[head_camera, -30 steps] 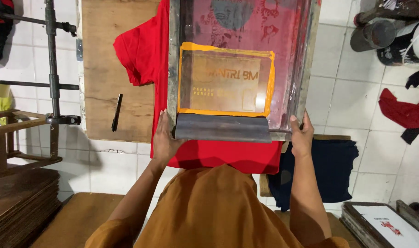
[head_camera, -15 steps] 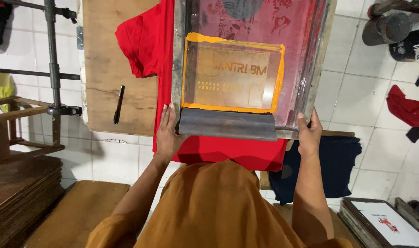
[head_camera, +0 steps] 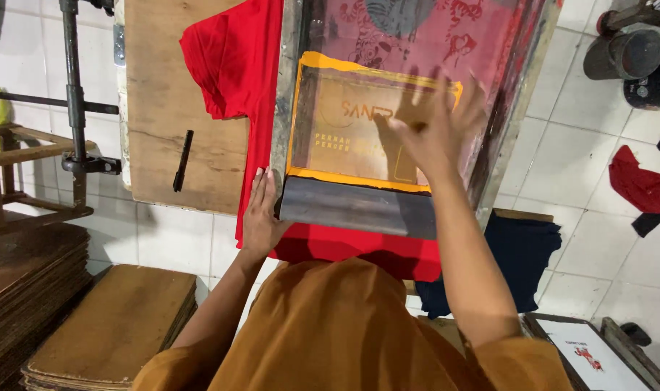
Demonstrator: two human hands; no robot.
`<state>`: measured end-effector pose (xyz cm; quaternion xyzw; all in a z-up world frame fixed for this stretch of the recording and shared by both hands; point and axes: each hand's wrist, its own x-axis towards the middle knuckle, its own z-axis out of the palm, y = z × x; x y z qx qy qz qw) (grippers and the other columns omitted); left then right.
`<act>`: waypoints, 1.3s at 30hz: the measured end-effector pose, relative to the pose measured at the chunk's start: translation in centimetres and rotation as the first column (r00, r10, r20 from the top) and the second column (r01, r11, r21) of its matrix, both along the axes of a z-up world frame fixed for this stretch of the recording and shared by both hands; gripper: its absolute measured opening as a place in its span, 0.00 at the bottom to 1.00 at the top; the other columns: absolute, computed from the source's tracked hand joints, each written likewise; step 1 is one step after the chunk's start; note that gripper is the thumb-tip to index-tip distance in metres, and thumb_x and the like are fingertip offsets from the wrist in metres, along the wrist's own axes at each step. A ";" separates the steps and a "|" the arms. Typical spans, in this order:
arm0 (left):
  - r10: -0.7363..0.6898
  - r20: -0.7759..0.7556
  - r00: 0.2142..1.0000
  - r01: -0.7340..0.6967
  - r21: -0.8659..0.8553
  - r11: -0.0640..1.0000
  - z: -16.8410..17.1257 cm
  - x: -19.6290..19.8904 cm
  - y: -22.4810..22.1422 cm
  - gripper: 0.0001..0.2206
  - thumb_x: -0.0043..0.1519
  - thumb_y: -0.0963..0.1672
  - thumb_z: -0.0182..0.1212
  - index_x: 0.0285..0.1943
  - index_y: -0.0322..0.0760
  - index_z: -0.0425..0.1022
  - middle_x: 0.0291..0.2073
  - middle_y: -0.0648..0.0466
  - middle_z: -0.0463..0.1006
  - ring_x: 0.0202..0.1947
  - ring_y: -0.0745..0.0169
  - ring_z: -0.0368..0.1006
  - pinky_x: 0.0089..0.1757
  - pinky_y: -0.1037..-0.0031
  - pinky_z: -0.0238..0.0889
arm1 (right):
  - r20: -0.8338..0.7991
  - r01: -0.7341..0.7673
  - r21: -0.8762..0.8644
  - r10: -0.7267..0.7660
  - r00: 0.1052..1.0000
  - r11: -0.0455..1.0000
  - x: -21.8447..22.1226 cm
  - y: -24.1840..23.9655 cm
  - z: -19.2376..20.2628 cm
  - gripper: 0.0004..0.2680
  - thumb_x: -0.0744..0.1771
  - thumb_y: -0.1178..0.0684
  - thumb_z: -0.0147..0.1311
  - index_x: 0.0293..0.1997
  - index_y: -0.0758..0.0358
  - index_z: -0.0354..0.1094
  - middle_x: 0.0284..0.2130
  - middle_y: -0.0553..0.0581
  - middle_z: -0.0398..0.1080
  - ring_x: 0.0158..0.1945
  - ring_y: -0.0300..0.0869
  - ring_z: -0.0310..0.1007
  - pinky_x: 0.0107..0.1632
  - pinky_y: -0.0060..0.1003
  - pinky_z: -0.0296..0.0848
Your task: Manually screen printing a yellow logo onto red t-shirts using a screen frame and squeegee
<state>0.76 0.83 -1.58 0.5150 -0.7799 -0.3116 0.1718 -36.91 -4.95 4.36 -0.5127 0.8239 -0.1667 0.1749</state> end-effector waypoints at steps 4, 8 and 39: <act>-0.035 -0.013 0.999 0.035 0.008 0.999 0.2 0.1 -0.1 0.49 0.52 0.42 0.73 0.81 0.36 0.41 0.77 0.42 0.53 0.78 0.40 0.45 0.58 0.60 0.69 | -0.129 -0.053 0.417 0.116 0.985 0.907 1.8 -5.8 -1.0 0.53 0.61 0.12 0.60 0.82 0.44 0.15 0.75 0.65 0.09 0.74 0.59 0.00 0.71 0.76 0.15; -0.038 0.002 0.999 0.038 0.023 0.999 -0.3 0.4 0.0 0.51 0.50 0.42 0.75 0.81 0.36 0.41 0.78 0.43 0.52 0.78 0.39 0.45 0.62 0.59 0.65 | -0.119 -0.074 0.393 0.130 0.984 0.917 3.1 -6.5 0.2 0.54 0.62 0.16 0.69 0.83 0.43 0.18 0.75 0.61 0.08 0.74 0.57 -0.01 0.72 0.75 0.16; -0.019 -0.029 0.999 0.018 -0.047 0.999 -1.0 0.0 -0.2 0.54 0.40 0.41 0.81 0.78 0.28 0.51 0.71 0.34 0.60 0.74 0.31 0.50 0.69 0.54 0.47 | 0.068 -0.488 -0.042 0.490 0.869 0.872 8.0 9.9 2.0 0.23 0.65 0.37 0.58 0.64 0.55 0.59 0.58 0.64 0.60 0.64 0.66 0.59 0.58 0.68 0.60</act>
